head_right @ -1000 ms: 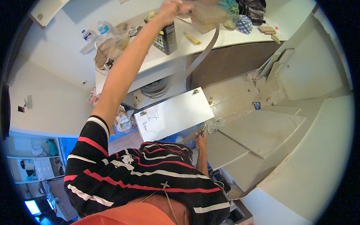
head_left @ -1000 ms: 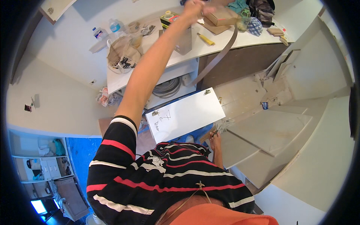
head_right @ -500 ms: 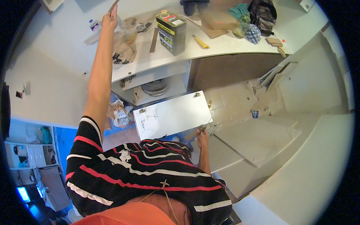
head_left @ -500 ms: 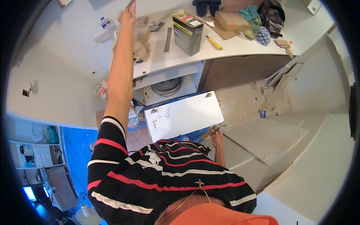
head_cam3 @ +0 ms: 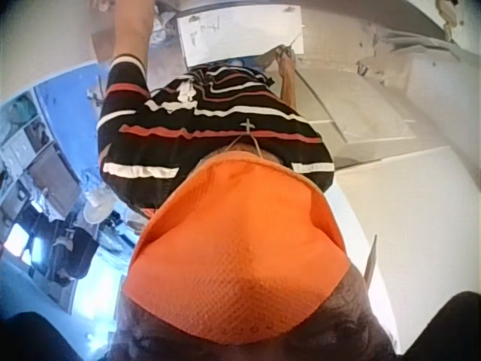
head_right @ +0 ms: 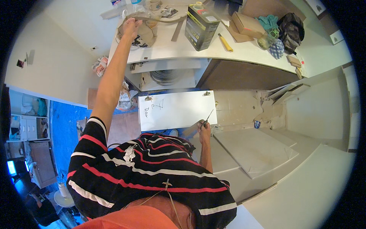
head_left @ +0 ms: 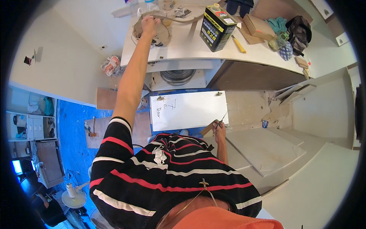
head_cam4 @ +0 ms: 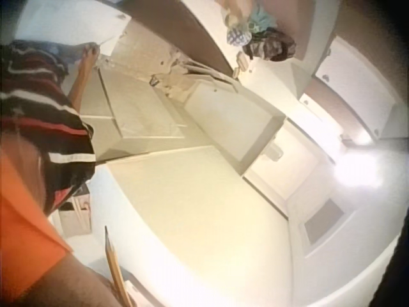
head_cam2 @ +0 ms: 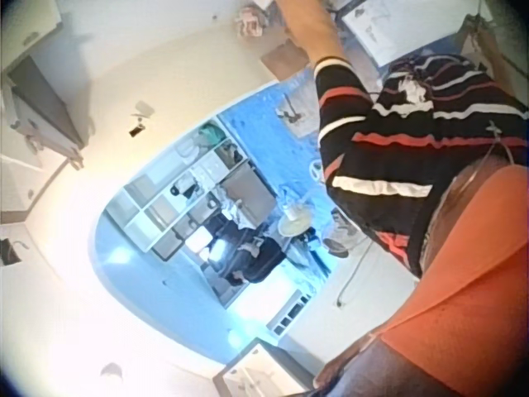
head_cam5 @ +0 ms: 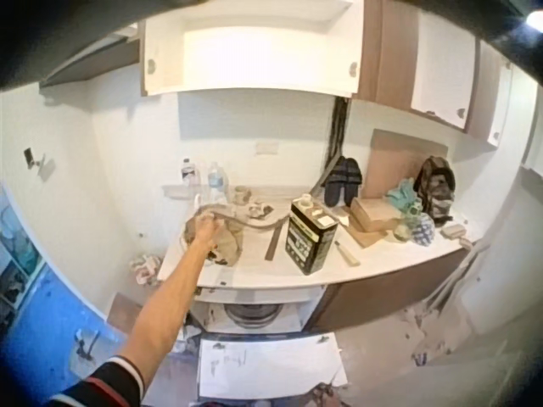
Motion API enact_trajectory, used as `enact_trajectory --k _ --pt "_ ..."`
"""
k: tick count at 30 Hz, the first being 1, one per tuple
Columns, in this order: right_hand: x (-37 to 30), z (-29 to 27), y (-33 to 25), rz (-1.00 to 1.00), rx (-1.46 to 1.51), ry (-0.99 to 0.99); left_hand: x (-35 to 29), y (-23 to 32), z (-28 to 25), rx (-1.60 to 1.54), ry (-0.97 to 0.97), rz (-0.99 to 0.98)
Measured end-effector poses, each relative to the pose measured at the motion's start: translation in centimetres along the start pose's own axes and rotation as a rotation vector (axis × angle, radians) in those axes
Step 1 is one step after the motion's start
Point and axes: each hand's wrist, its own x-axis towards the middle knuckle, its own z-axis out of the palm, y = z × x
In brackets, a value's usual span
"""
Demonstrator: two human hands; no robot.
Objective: The person handles several cabinet door panels and a strip of edge banding in a room under renovation. They lift and position the panels against a cabinet frame, then use scissors to cut the edge banding and apply it to a panel edge.
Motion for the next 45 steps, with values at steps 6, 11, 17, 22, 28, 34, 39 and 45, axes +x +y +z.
enact_trajectory --k 6,11,17,22,28,34,39,45 --pt "-0.9 4.6 -2.0 -0.062 -0.066 0.056 -8.5 -0.2 0.3 0.753 0.164 0.512" --pt "-1.2 9.8 -4.0 -0.08 -0.042 -0.003 -20.9 -1.6 -1.6 1.181 -0.62 0.714" --pt "-1.6 17.1 -3.7 -0.116 0.083 -0.218 -34.6 -0.6 -7.1 0.928 -1.632 0.029" --pt "-3.5 22.2 -1.0 -0.074 0.079 -0.238 -36.9 2.3 -11.8 0.849 -1.377 0.087" --pt "-4.0 27.1 0.5 -0.158 -0.408 -0.178 -35.0 8.5 -18.7 0.934 -0.854 0.096" --pt "2.0 28.5 -3.8 -0.618 -1.323 -0.121 -33.2 18.0 -30.9 0.946 -0.471 0.146" --pt "8.2 31.6 -8.1 -0.763 -1.476 -0.111 -35.1 24.8 -41.4 0.689 -0.068 0.011" --pt "20.1 36.7 -11.2 -0.795 -1.488 -0.006 -42.6 29.5 -48.5 0.671 0.25 -0.064"
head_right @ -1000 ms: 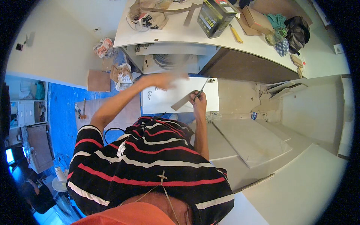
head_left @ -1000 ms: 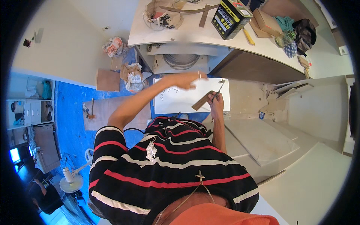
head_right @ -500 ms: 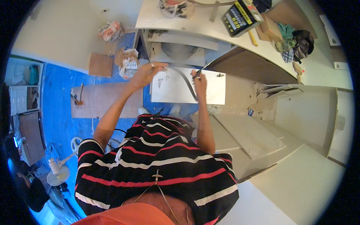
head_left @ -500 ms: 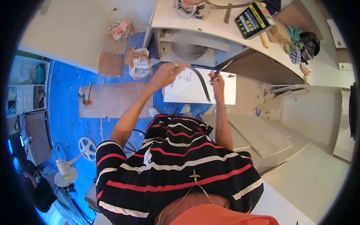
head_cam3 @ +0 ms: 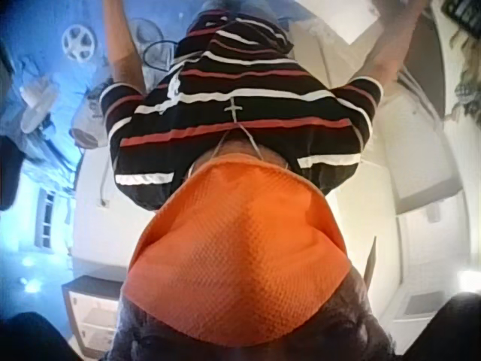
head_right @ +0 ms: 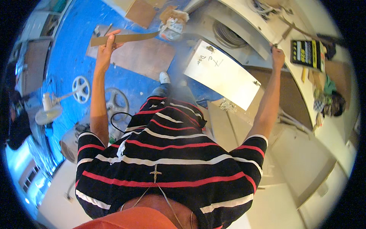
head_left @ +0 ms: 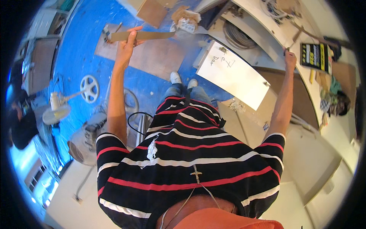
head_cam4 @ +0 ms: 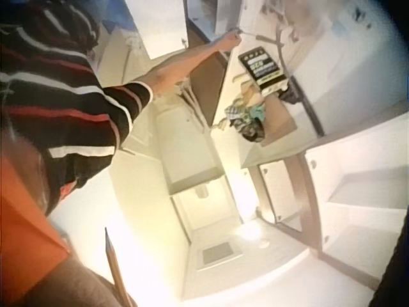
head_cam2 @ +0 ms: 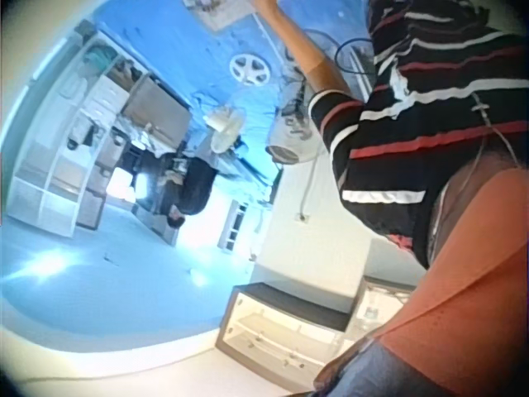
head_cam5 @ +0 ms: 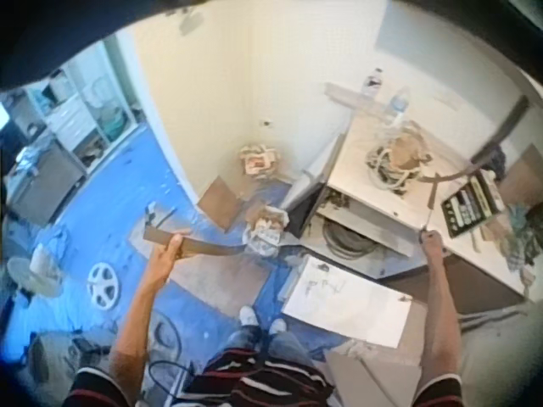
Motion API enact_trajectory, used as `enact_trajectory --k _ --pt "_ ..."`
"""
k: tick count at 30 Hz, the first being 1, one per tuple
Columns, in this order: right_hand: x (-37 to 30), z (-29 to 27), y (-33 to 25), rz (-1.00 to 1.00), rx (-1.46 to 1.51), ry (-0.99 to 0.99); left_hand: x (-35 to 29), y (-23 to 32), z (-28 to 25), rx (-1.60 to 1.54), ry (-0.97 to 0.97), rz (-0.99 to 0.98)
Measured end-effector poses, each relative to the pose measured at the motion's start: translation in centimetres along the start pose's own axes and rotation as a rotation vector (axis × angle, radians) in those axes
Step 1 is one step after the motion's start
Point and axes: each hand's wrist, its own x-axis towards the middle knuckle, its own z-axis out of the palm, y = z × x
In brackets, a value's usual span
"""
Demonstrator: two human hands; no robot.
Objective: The person handles several cabinet door panels and a strip of edge banding in a room under renovation. They lift and position the panels against a cabinet frame, then use scissors to cut the edge banding and apply it to a panel edge.
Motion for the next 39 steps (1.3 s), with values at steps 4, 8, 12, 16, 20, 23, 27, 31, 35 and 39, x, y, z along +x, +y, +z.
enact_trajectory --k 4,8,12,16,20,23,27,31,35,39 --pt "8.0 3.1 2.4 -0.058 -0.194 -0.168 -5.4 -0.6 -2.6 0.102 0.16 -0.058" --pt "12.1 6.9 3.8 -0.036 -0.16 -0.058 -9.8 -1.2 -2.9 0.149 0.181 -0.173" --pt "14.0 8.6 3.4 -0.05 -0.208 0.008 -11.8 -2.4 -1.3 0.149 0.183 -0.271" --pt "11.0 6.9 0.8 -0.055 0.243 0.019 -12.1 -2.5 0.0 0.069 0.196 -0.277" --pt "-2.2 8.5 -7.5 -0.373 0.462 0.052 -11.4 -2.0 0.5 0.0 0.139 -0.283" --pt "-18.1 15.0 -16.8 -0.547 0.605 -0.454 -9.5 -2.0 1.2 -0.028 0.011 -0.307" --pt "-33.9 18.0 -26.2 -0.671 0.928 -0.87 -6.2 -2.2 1.1 -0.1 -0.11 -0.306" --pt "-37.0 17.2 -27.5 -0.536 0.509 -1.299 -3.8 -2.0 -3.7 0.063 -0.102 -0.285" --pt "-37.6 19.4 -23.9 -0.307 0.65 -1.472 -2.5 -5.1 -12.5 0.129 0.07 -0.422" --pt "-37.9 23.8 -20.2 -0.366 0.387 -1.432 -0.5 -12.3 -22.7 0.079 0.107 -0.525"
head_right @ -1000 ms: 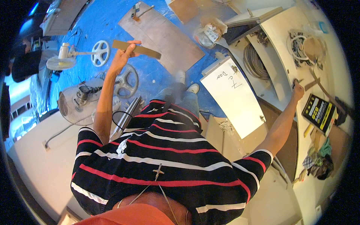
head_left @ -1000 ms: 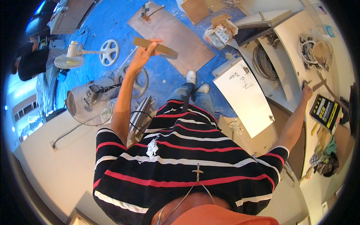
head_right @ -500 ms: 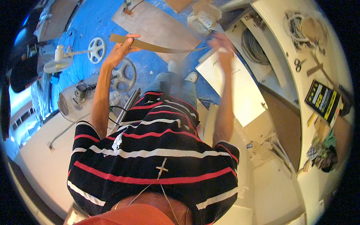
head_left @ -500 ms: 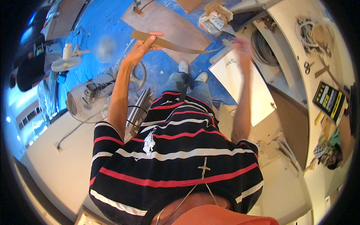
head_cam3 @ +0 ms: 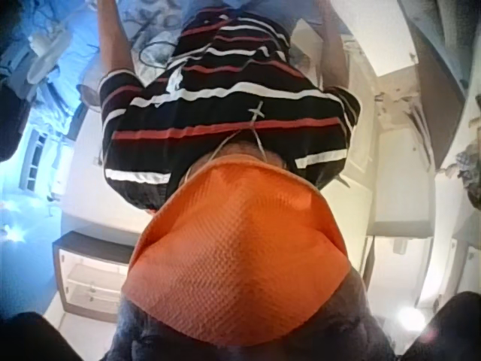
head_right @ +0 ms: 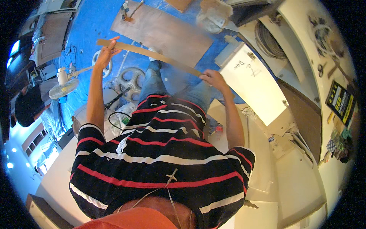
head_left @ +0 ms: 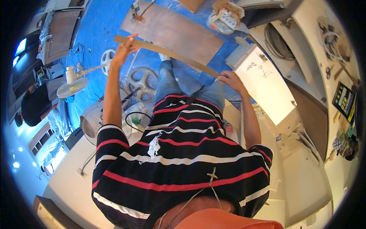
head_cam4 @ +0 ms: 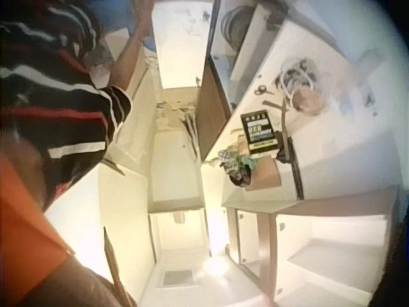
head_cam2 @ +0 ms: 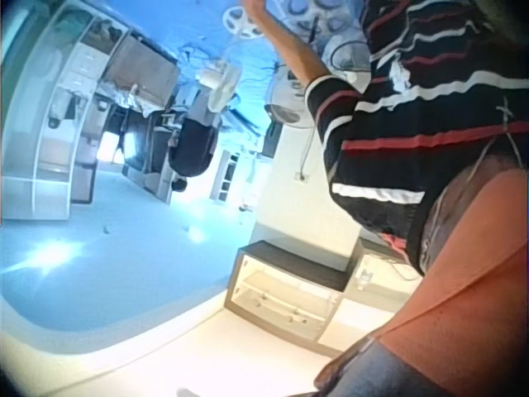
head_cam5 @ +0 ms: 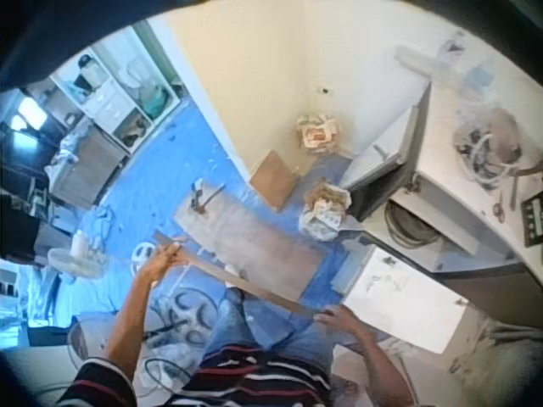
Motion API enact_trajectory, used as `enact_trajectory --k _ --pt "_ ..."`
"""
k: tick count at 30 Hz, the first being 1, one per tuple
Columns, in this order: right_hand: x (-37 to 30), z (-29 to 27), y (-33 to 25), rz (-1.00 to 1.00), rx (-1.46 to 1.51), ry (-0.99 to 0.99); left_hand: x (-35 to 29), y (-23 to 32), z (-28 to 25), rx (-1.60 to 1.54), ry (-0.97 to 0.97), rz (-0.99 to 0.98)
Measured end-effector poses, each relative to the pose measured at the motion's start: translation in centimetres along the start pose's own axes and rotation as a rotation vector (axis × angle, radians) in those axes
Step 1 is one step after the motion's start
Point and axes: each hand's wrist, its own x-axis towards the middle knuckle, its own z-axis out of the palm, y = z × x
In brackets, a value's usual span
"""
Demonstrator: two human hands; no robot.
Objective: The person handles several cabinet door panels and a strip of edge banding in a room under renovation. They lift and position the panels against a cabinet frame, then use scissors to cut the edge banding and apply it to a panel edge.
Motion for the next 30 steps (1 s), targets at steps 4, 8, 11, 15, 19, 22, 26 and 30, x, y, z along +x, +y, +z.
enact_trajectory --k 4,8,11,15,19,22,26,30 --pt "3.8 2.7 1.4 0.175 -0.013 0.103 9.5 -6.4 -8.6 -0.039 -0.068 -0.129" --pt "9.9 8.4 1.2 0.367 0.032 0.28 20.5 -12.2 -14.5 -0.12 -0.162 -0.327" --pt "13.0 11.9 1.7 0.444 -0.038 0.307 26.3 -15.0 -18.4 -0.159 -0.248 -0.364" --pt "16.6 14.0 4.5 0.514 -0.221 0.272 32.6 -19.2 -20.5 -0.081 -0.255 -0.379" --pt "23.7 13.9 10.8 0.595 -0.27 0.285 39.6 -25.2 -20.0 0.066 -0.183 -0.358" --pt "29.1 13.1 17.4 0.515 -0.33 0.289 43.5 -31.6 -18.9 0.02 -0.112 -0.375" --pt "36.6 12.9 27.4 0.493 -0.455 0.374 50.4 -40.0 -17.3 0.013 -0.067 -0.354" --pt "42.4 12.6 36.0 0.477 -0.43 0.33 56.1 -46.9 -16.7 0.082 0.0 -0.346"
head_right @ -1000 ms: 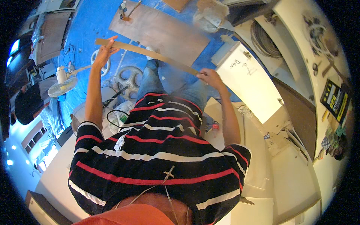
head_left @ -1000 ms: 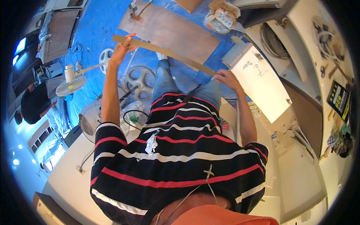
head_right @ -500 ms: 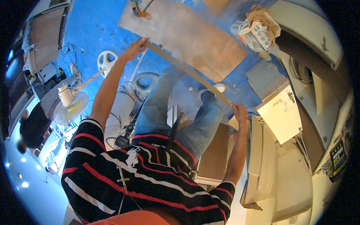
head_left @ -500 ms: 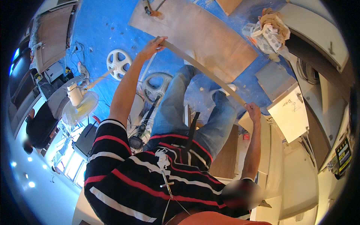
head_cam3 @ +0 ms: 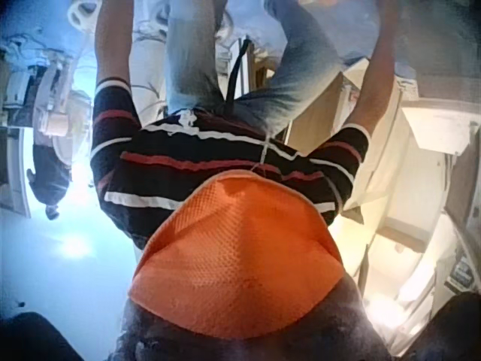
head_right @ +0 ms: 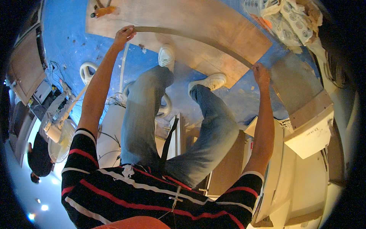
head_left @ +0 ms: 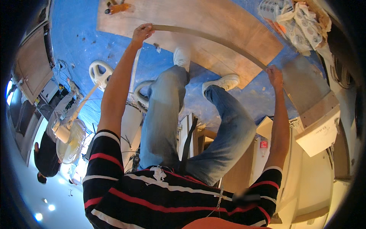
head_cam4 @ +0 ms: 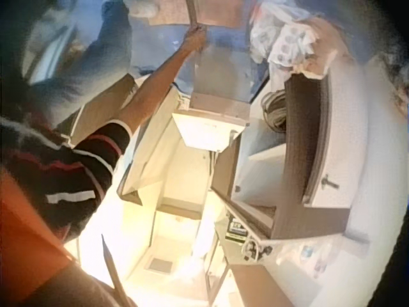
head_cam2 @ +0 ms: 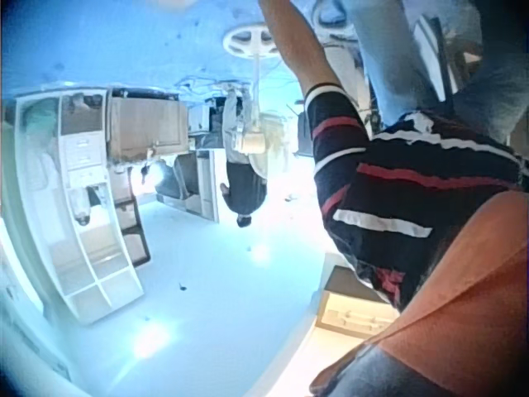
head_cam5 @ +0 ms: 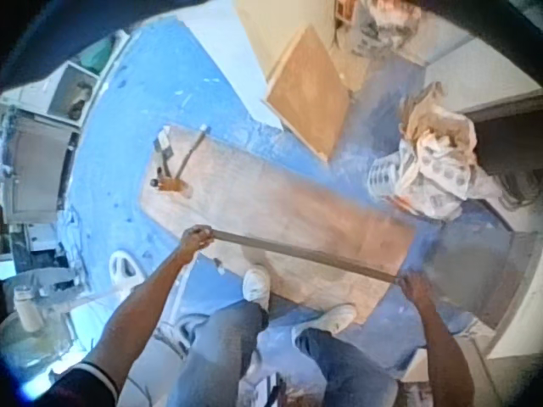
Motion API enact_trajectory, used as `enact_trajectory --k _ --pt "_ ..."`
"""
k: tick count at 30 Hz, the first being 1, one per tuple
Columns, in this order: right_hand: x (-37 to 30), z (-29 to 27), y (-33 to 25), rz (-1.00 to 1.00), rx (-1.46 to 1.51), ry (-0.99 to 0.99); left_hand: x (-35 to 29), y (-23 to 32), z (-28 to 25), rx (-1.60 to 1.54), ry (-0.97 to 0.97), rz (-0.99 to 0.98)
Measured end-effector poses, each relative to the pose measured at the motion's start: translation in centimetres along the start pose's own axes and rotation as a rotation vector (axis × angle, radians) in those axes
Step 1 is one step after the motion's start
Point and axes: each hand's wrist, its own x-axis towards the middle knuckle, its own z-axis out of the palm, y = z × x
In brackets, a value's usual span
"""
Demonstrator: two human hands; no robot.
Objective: The person handles several cabinet door panels and a strip of edge banding in a room under renovation. They lift and position the panels against a cabinet frame, then use scissors to cut the edge banding and apply it to a panel edge.
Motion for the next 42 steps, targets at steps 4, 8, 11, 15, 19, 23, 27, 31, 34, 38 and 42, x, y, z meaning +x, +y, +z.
enact_trajectory --k 4,8,11,15,19,23,27,31,34,38,42 --pt "5.6 3.9 3.1 -0.022 0.133 -0.017 5.9 -3.8 0.3 -0.014 0.05 0.044" --pt "9.2 5.6 3.3 -0.042 0.03 -0.015 10.9 -6.5 -1.0 0.037 0.084 0.094" --pt "10.3 5.6 2.0 -0.314 -0.197 0.261 13.6 -7.2 -3.9 0.303 0.414 0.201" --pt "11.4 4.2 1.7 -0.142 -0.16 0.488 16.5 -6.1 -9.0 0.245 0.877 0.357" --pt "12.5 2.0 2.1 -0.31 -0.08 0.549 20.6 -3.2 -13.2 -0.127 1.071 0.502" --pt "12.7 -0.8 0.1 -0.348 -0.148 0.645 23.1 0.3 -15.3 -0.272 0.81 0.807" --pt "11.6 -2.9 -4.5 -0.43 -0.098 0.691 20.8 2.0 -11.2 -0.253 0.797 0.915" --pt "9.8 -3.0 -9.4 -0.443 0.02 0.55 14.4 4.0 -1.8 0.016 0.533 0.998" --pt "8.6 -2.6 -13.3 -0.592 -0.043 0.557 9.9 6.3 7.0 0.299 0.32 1.078" --pt "8.2 -3.6 -20.0 -0.739 -0.12 0.674 4.5 10.3 18.6 0.392 -0.171 1.252" --pt "5.2 -6.8 -24.8 -0.905 0.216 0.81 -1.4 14.2 26.2 0.385 -0.53 1.298"
